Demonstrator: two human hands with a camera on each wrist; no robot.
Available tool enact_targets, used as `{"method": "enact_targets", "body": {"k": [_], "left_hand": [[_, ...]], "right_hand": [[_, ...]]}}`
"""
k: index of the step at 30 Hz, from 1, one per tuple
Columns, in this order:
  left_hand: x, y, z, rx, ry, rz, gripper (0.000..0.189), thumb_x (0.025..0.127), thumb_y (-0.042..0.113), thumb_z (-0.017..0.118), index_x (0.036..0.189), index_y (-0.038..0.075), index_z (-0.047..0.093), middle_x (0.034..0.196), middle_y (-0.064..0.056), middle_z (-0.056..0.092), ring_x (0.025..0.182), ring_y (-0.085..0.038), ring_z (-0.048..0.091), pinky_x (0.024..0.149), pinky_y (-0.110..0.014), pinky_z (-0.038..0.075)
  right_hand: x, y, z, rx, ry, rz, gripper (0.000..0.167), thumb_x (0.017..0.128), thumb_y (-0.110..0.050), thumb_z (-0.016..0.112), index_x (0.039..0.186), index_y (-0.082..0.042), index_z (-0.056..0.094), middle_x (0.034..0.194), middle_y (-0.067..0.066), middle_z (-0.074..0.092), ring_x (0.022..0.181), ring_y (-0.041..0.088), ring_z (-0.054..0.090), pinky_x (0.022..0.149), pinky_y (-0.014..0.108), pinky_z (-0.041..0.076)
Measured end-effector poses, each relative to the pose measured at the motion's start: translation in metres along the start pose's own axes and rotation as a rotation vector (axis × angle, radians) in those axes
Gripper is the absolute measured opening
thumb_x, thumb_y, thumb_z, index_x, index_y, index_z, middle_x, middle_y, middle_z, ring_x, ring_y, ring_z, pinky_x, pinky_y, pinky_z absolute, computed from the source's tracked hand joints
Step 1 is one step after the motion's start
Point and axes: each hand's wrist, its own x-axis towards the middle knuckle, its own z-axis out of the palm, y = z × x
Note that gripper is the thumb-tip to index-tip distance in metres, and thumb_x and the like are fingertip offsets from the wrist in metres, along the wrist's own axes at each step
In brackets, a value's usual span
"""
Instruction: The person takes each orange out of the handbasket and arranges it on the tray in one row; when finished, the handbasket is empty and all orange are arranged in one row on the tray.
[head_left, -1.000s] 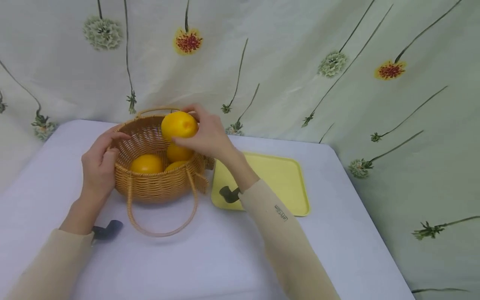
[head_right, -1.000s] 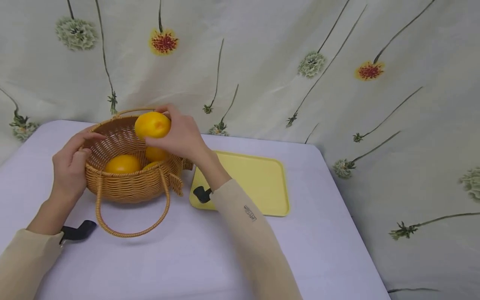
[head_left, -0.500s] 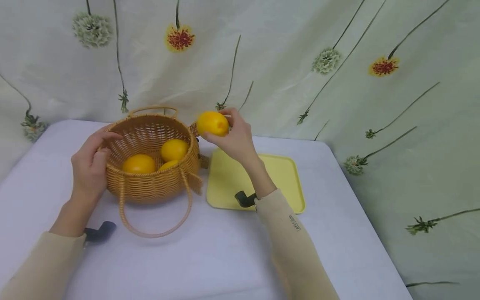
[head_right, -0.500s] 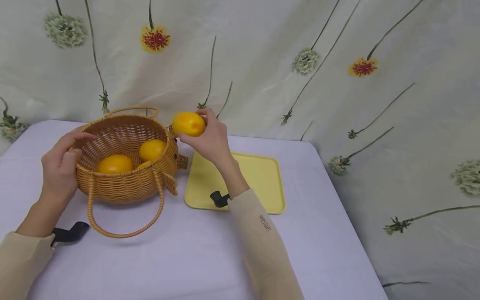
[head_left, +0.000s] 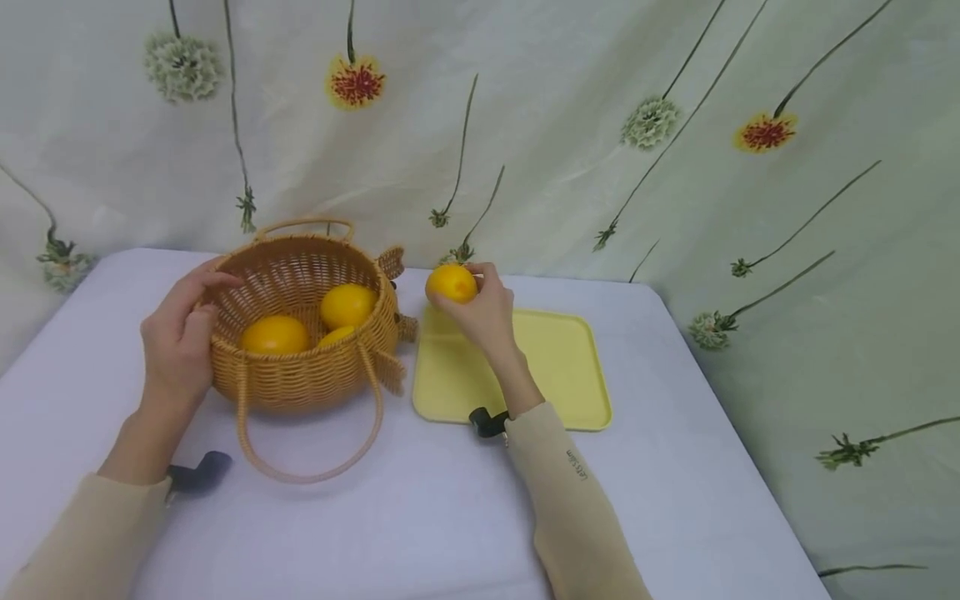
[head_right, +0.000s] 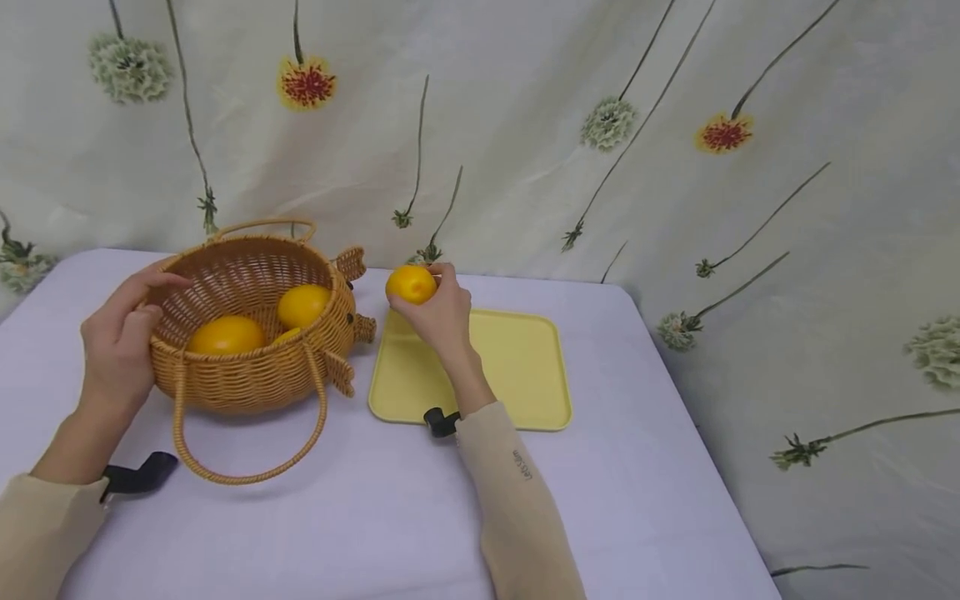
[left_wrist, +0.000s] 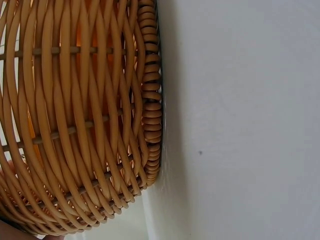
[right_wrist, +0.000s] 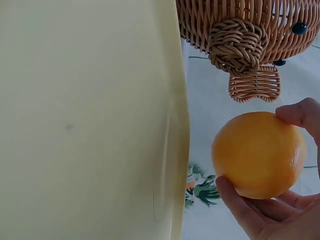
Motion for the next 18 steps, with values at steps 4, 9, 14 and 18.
{"method": "enact_targets", "body": {"k": [4,9,14,18], "left_hand": [[0.001,0.001,0.001,-0.019,0.004,0.018,0.042,0.100,0.007,0.036,0.120,0.001,0.072,0.147,-0.008,0.064,0.139,0.002,0.053,0.121,-0.019,0.035],[0.005,0.000,-0.001,-0.036,-0.007,0.034,0.041,0.101,0.008,0.036,0.120,-0.001,0.072,0.148,-0.009,0.064,0.141,-0.001,0.053,0.122,-0.022,0.034],[0.005,-0.002,-0.001,-0.039,-0.006,0.016,0.042,0.101,0.009,0.036,0.121,0.000,0.072,0.149,-0.008,0.063,0.141,-0.002,0.052,0.123,-0.022,0.034],[0.001,-0.002,0.001,-0.038,-0.004,-0.002,0.042,0.101,0.008,0.036,0.121,0.000,0.072,0.149,-0.008,0.063,0.141,-0.002,0.052,0.122,-0.022,0.034]], "right_hand": [[0.001,0.008,0.000,-0.050,-0.011,0.014,0.066,0.082,-0.039,0.085,0.133,-0.011,0.056,0.136,0.017,0.067,0.128,0.038,0.051,0.103,0.053,0.051],[0.001,0.015,0.003,-0.127,-0.069,0.004,0.062,0.082,-0.036,0.087,0.128,-0.011,0.052,0.130,0.015,0.067,0.116,0.033,0.060,0.099,0.046,0.054],[0.002,0.016,-0.001,-0.154,-0.165,-0.063,0.069,0.083,-0.034,0.087,0.133,-0.007,0.049,0.128,0.019,0.067,0.111,0.033,0.065,0.099,0.047,0.055],[0.000,0.017,-0.001,-0.233,-0.325,-0.020,0.088,0.087,-0.045,0.082,0.154,-0.006,0.041,0.148,0.019,0.058,0.127,0.034,0.060,0.108,0.050,0.052]]}}
